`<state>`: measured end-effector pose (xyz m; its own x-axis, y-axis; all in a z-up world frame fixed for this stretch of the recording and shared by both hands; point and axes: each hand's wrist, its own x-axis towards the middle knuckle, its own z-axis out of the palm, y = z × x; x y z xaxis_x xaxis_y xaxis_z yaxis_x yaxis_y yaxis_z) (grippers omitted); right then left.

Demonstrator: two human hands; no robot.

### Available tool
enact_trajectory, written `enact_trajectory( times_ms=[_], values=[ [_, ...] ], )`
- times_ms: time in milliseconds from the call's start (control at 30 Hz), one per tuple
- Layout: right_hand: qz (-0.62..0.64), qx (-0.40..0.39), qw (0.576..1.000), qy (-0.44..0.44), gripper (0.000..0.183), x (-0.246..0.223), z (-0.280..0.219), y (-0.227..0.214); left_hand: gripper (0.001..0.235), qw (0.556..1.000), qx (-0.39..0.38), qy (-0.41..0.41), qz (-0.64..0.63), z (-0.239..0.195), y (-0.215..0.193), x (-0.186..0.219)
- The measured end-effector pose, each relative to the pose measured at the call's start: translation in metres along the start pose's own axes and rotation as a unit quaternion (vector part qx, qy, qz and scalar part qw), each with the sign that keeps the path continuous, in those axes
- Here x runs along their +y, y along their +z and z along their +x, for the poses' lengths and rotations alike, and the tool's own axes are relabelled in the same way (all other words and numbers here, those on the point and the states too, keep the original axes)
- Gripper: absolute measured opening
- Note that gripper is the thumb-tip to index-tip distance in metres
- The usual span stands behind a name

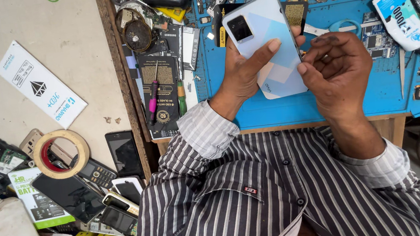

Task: The person applies adhesive to the edges of a smartphone back cover, then aligns and presses it onto the phone body. They use a small tool to adjust the fit and later insert a SIM card into a different phone. The work occurs at a cluttered electronics repair bench with tools and spare parts visible.

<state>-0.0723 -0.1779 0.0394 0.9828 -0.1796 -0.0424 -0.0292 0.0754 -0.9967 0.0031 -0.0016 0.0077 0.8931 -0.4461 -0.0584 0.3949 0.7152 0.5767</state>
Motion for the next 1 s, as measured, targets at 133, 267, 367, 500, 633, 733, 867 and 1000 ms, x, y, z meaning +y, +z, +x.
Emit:
enact_trajectory(
  times_ms=[133, 267, 367, 500, 633, 733, 867, 1000],
  values=[
    [0.031, 0.004, 0.999, 0.014, 0.035, 0.004, 0.001, -0.002, 0.038, 1.0, -0.001, -0.003, 0.013, 0.0, -0.002, -0.004],
    [0.042, 0.006, 0.999, 0.022, 0.035, 0.005, 0.003, -0.002, 0.042, 0.999, 0.009, -0.008, 0.03, -0.001, -0.002, -0.006],
    [0.016, 0.013, 0.999, 0.025, 0.035, 0.004, 0.003, -0.001, 0.04, 0.999, 0.016, -0.017, 0.036, -0.001, -0.003, -0.008],
    [-0.007, 0.009, 1.0, 0.006, 0.034, 0.002, -0.003, 0.0, 0.037, 0.999, 0.022, -0.026, 0.02, 0.0, -0.007, -0.01],
    [-0.049, -0.002, 0.998, -0.044, 0.031, -0.006, -0.007, 0.004, 0.042, 0.998, 0.036, -0.042, -0.032, 0.0, -0.008, -0.009],
    [-0.146, -0.033, 0.981, -0.127, 0.032, -0.015, 0.0, 0.003, 0.04, 0.997, 0.047, -0.046, -0.043, 0.002, -0.008, -0.009],
    [-0.286, -0.074, 0.929, -0.225, 0.041, -0.023, 0.014, -0.005, 0.04, 0.998, 0.055, -0.041, -0.006, 0.002, -0.007, -0.011],
    [-0.35, -0.09, 0.897, -0.255, 0.046, -0.026, 0.021, -0.006, 0.042, 0.998, 0.051, -0.032, 0.027, 0.003, -0.004, -0.011]
  ],
)
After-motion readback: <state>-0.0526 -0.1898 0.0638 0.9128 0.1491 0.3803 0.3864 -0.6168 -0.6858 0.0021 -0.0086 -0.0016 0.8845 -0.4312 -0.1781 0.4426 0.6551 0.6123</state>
